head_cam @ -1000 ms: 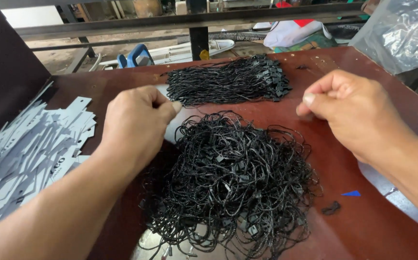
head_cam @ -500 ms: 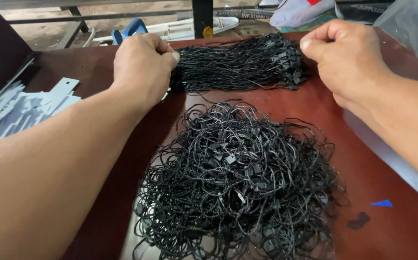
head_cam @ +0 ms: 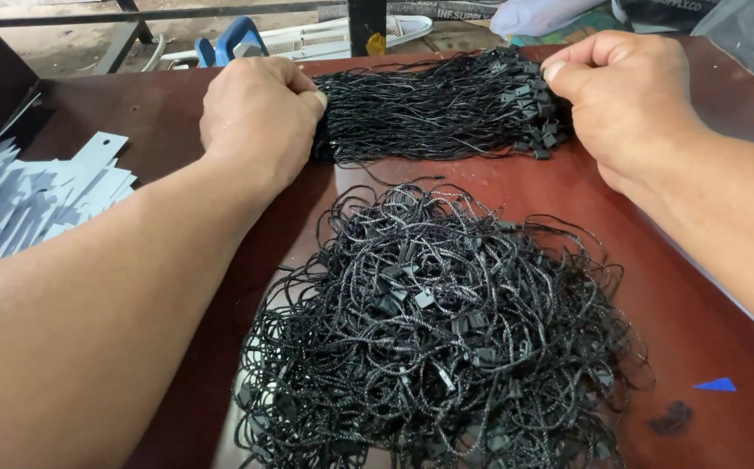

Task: Untangling thin black garment tag cords from a pile and organizing them neatly on a table.

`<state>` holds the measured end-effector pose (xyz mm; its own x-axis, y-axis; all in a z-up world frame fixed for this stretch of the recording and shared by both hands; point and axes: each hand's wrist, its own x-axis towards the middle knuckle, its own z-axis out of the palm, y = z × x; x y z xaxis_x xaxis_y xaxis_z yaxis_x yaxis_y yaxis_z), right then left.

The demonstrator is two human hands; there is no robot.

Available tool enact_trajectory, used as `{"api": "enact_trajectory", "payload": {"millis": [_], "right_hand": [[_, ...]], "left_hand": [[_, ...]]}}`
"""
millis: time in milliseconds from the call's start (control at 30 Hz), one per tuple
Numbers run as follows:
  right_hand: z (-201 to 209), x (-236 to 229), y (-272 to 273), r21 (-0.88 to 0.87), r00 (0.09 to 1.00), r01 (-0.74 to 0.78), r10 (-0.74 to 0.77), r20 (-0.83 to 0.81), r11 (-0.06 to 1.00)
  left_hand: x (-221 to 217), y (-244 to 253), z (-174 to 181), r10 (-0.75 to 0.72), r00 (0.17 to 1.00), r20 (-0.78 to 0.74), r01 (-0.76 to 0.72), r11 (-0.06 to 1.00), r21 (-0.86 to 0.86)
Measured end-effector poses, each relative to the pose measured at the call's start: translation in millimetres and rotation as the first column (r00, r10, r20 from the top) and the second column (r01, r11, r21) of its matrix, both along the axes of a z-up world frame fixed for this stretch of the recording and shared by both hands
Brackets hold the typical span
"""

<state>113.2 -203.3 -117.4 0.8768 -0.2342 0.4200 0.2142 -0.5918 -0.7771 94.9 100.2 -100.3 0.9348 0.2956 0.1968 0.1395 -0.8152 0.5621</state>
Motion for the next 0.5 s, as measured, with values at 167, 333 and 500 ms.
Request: {"api": "enact_trajectory", "payload": {"millis": [167,333,500], "right_hand": [[2.6,-2.4,1.8,0.002,1.0,0.03,-0.03,-0.006,1.0],[3.1,-12.5,-10.9,0.001,0.998,0.028,-0.028,0.064,1.0],[40.5,-96.2,18.5,-0.12,0.997,-0.057,0.051,-0.054,0.991]], "left_hand": [[-5.2,-1.5,2.7,-0.006,1.0,0.003,0.007,1.0,-0.023],[-12.0,7.6,9.6,-0.087,0.994,0.06,0.093,0.991,-0.099],[-38.0,0.8,29.4,-0.084,0.991,0.106,0.09,0.994,-0.054]]}}
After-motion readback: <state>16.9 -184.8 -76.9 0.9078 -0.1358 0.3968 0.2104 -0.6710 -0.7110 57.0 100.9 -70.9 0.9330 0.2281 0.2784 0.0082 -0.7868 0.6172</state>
